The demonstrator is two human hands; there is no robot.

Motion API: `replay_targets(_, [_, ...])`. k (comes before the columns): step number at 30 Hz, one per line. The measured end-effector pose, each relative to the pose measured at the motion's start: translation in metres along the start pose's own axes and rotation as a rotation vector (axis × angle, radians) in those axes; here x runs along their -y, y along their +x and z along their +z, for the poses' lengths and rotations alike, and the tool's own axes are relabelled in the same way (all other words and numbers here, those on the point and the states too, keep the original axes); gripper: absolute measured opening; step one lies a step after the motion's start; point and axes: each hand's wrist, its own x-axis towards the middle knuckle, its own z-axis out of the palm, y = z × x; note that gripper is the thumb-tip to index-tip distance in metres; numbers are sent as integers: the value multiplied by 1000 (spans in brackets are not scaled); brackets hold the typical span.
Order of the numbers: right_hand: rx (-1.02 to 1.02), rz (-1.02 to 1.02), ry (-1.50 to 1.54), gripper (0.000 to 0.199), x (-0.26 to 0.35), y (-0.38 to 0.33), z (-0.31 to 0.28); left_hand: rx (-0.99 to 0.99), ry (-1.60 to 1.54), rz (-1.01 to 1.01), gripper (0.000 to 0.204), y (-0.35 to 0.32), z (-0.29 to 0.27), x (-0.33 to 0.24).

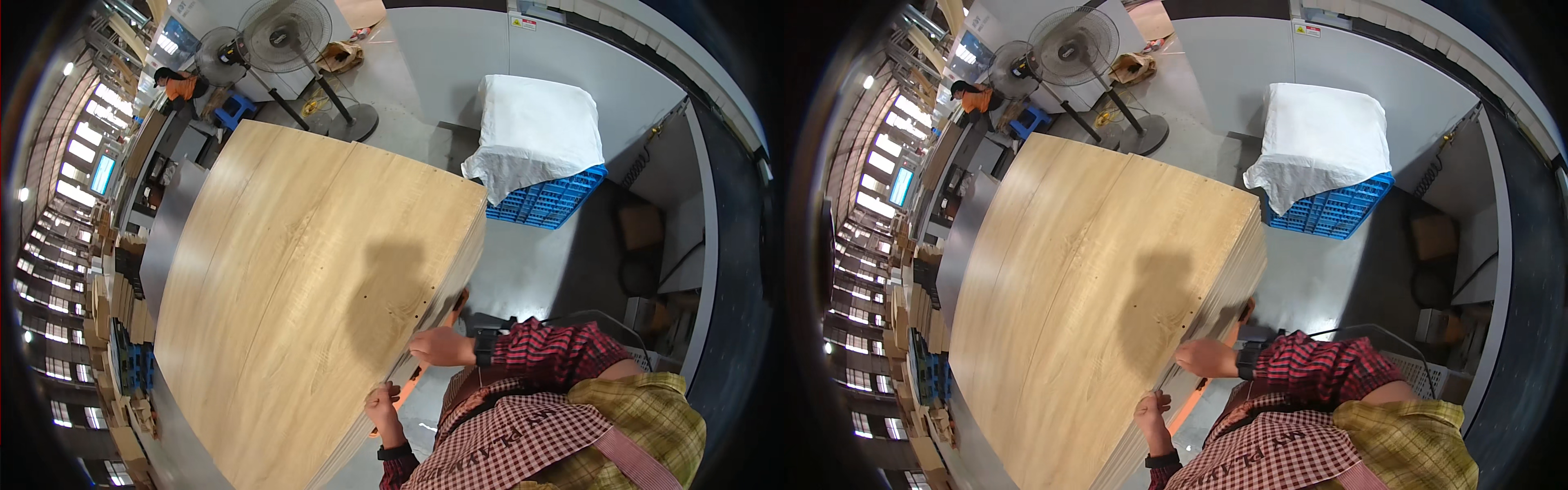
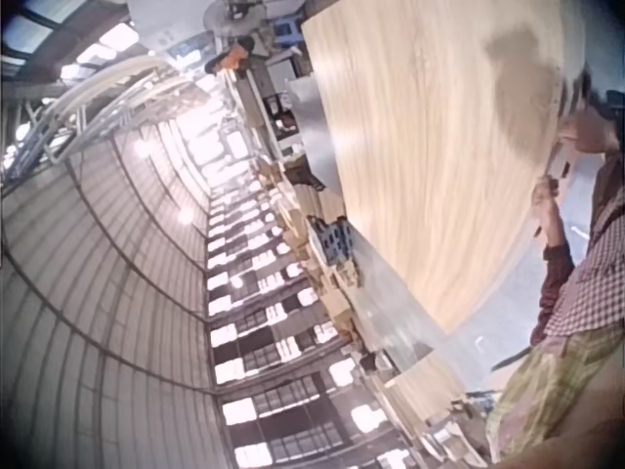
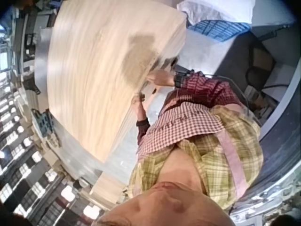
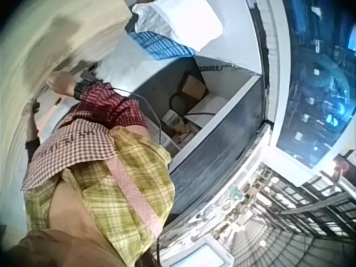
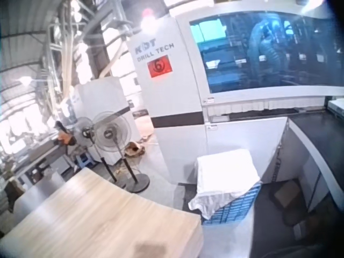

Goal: Moving curved wooden panels from a stack to a processing machine and using an air blow gun to clean the panels and machine surface.

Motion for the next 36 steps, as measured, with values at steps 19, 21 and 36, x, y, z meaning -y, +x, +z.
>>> replay_targets(19, [-32,-214,-704,47,-64,21,-107,99,1190,777,62,30,35,-32])
replay_targets(21, [-40,-208,-699,47,-66,20,-108,94,1180,797,60,30,35,-30])
replay_targets(36, [-120,207,-755,89,-103,33,-221,121,1010,754,48,28,29,-42])
